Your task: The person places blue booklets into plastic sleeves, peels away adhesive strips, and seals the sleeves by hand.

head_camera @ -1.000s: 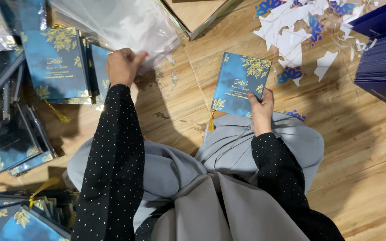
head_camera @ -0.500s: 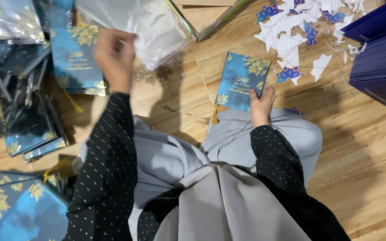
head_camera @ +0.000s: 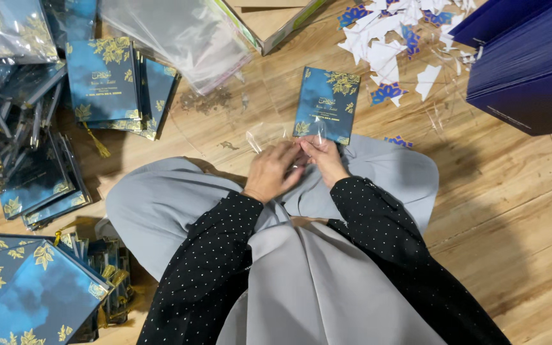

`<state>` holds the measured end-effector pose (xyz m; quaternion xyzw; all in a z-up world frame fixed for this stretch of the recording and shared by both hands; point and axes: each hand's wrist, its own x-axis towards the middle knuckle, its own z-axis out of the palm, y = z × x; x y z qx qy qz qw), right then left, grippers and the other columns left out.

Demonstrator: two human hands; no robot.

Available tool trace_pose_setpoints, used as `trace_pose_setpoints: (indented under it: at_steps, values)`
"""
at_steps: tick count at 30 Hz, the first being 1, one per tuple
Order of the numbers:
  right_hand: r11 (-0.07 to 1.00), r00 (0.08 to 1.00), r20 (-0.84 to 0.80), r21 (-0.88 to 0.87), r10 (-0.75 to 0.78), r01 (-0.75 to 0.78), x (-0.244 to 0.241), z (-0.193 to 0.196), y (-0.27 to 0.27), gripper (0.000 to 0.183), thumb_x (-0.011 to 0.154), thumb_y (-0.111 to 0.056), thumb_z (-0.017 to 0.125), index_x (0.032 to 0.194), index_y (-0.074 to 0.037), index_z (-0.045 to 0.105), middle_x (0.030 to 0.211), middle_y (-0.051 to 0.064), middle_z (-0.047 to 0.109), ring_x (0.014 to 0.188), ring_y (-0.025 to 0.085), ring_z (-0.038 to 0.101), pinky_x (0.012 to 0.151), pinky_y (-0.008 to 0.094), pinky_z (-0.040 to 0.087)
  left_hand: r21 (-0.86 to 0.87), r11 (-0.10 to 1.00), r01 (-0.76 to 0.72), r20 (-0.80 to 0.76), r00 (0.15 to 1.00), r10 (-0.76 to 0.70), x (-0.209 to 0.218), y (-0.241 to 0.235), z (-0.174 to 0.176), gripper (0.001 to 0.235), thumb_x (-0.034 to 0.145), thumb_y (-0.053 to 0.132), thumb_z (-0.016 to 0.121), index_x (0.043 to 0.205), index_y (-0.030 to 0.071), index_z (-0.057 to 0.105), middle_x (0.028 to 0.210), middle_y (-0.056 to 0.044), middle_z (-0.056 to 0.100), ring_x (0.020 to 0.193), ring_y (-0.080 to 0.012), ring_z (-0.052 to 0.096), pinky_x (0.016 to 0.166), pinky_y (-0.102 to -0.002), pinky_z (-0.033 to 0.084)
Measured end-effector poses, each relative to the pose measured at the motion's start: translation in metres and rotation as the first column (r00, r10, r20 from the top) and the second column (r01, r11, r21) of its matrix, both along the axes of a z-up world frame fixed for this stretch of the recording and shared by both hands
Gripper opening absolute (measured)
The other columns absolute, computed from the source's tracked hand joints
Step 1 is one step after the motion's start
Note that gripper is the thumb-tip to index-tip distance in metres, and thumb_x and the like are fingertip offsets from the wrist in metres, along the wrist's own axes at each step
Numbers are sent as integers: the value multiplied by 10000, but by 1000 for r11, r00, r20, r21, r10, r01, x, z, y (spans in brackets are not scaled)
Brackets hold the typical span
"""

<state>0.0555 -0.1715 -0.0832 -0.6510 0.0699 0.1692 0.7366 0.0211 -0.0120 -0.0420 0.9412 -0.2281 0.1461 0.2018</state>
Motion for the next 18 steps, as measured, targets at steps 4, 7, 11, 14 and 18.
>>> trace_pose_setpoints:
  at_steps: [4, 7, 11, 14, 18]
  values:
    - [985, 998, -11, 157, 68, -66, -4, 33, 8, 236, 835, -68, 569, 1067, -49, 609, 959, 88, 659, 789, 146, 654, 606, 229, 555, -230, 963, -138, -246, 966, 79, 4, 11, 4, 519, 758, 542, 540, 1151, 202, 540, 1044, -23, 551, 903, -244, 581, 728, -349, 475]
    - [973, 987, 3, 164, 163, -161, -2, 10, 5, 271, 834, -28, 543, 1101, -29, 588, 923, 110, 661, 767, 165, 660, 622, 238, 563, -190, 960, -206, -283, 948, 147, 4, 17, -1, 527, 733, 504, 592, 1169, 218, 520, 1032, -8, 543, 890, -247, 575, 730, -364, 475]
    - [996, 996, -46, 47, 75, -73, 4, -10, 0, 262, 795, -62, 635, 1051, -10, 612, 723, 136, 661, 583, 143, 648, 523, 218, 559, -48, 981, -188, -239, 956, 172, 7, 13, -16, 360, 738, 430, 632, 992, 183, 567, 845, -5, 549, 815, -230, 583, 712, -360, 470]
    - [998, 994, -98, -46, -41, 36, 12, -51, -6, 168, 792, -116, 676, 917, -17, 623, 605, 126, 626, 462, 122, 595, 429, 222, 531, -14, 986, -166, -281, 947, 155, 11, 14, -43, 128, 774, 370, 612, 827, 259, 577, 721, 61, 555, 751, -167, 593, 691, -316, 455]
    - [988, 988, -101, -110, -118, 106, 16, -60, -13, 167, 814, -188, 670, 891, -40, 648, 561, 101, 607, 415, 108, 574, 386, 202, 518, -38, 970, -242, -322, 922, 217, 10, 17, -24, 128, 795, 377, 578, 812, 250, 566, 692, 45, 570, 729, -174, 605, 675, -322, 462]
